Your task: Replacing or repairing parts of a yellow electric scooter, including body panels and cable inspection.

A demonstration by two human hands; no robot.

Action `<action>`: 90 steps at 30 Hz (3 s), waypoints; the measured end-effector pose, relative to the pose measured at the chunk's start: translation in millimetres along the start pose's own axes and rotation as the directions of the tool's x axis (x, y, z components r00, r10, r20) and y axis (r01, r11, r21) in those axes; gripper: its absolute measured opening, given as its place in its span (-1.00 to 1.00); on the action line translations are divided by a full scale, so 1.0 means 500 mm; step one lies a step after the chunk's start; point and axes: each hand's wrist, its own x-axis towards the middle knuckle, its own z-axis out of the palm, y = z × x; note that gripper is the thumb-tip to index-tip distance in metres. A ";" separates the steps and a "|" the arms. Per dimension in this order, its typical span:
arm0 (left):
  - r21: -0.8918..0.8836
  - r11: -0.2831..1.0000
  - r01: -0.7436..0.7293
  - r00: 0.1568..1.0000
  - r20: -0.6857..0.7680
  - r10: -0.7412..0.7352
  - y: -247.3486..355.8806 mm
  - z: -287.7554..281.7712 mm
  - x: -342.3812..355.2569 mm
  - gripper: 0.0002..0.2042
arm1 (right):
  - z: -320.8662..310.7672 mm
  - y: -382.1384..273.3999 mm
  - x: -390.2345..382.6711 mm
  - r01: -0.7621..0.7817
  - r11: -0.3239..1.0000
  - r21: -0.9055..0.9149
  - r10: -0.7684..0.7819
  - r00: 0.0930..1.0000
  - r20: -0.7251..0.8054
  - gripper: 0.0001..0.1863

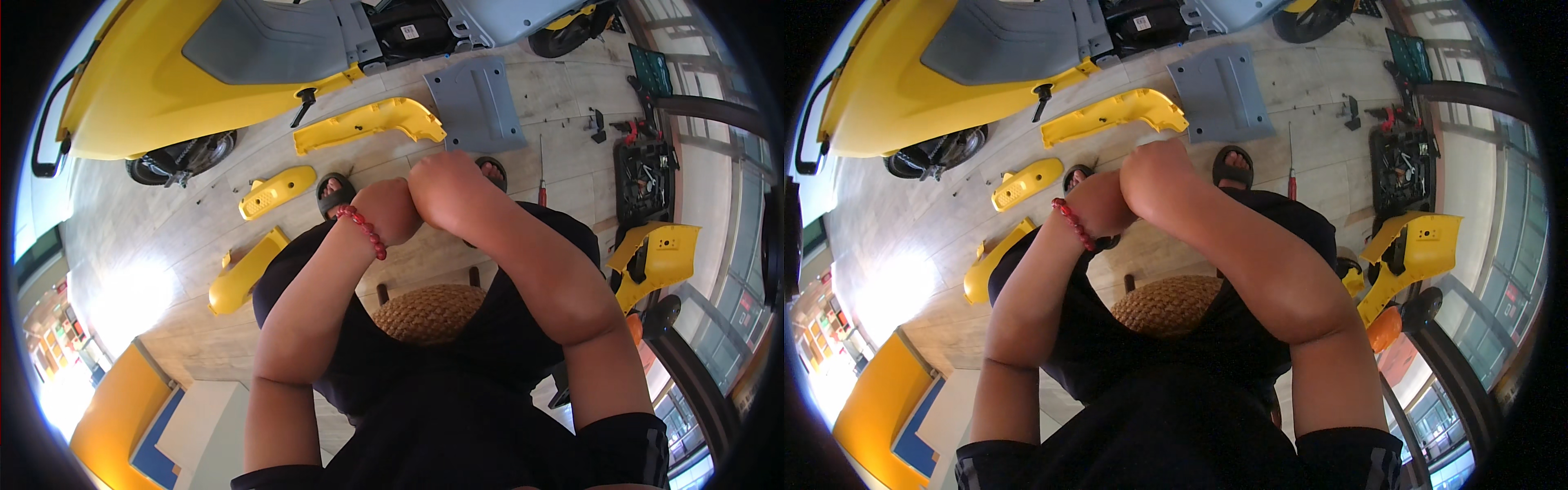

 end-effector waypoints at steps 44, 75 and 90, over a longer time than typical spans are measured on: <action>0.013 1.000 0.018 1.000 -0.019 -0.018 0.009 0.005 -0.001 -0.76 | -0.027 0.008 -0.003 -0.049 0.993 0.105 0.036 0.992 0.123 -0.86; -0.034 0.988 0.154 0.988 -0.013 -0.154 -0.003 -0.052 -0.013 -0.62 | -0.032 0.045 -0.016 -0.146 0.983 0.110 0.147 0.989 0.001 -0.80; -0.005 0.940 0.340 0.935 -0.102 -0.339 -0.166 -0.042 -0.091 -0.63 | -0.063 0.094 -0.030 -0.435 0.884 0.170 0.416 0.899 0.136 -0.75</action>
